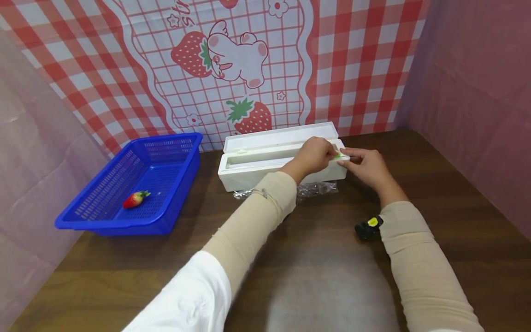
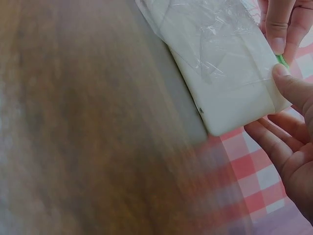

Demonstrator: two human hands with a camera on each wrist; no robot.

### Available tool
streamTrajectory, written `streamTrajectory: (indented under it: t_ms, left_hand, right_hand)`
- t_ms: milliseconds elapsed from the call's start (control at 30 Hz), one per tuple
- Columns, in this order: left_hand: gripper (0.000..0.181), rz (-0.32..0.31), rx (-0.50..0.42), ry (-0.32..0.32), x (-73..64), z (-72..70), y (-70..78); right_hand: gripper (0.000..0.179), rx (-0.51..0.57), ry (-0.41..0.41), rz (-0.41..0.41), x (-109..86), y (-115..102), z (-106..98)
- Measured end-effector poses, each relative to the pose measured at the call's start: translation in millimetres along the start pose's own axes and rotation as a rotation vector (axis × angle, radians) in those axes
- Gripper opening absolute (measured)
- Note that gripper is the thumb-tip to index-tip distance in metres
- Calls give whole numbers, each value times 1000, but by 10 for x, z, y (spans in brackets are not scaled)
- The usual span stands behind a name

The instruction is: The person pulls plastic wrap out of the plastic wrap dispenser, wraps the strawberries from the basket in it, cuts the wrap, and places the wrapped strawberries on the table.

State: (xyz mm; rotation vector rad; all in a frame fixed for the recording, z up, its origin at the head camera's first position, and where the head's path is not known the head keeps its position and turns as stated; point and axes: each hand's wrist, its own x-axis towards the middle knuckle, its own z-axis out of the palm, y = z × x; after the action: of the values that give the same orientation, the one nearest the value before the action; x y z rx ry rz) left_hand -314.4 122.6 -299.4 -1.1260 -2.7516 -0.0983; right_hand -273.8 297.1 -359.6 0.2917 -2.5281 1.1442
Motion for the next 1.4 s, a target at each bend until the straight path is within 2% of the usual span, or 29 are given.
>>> streamTrajectory:
  t_ms: [267, 500, 667, 1033, 1400]
  left_hand:
    - [18, 3, -12, 6, -47, -15, -87]
    - [24, 29, -28, 31, -112, -19, -175]
    - [24, 32, -43, 20, -141, -28, -190]
    - [19, 13, -20, -3, -226, -55, -236]
    - [20, 39, 10, 25, -299, -57, -288]
  right_hand:
    - [46, -20, -12, 27, 23, -13, 2]
    - [50, -34, -20, 65, 20, -4, -33]
    - [50, -56, -22, 80, 8, -3, -37]
    - [54, -54, -44, 105, -5, -16, -25]
    - [55, -42, -70, 127, -6, -47, -33]
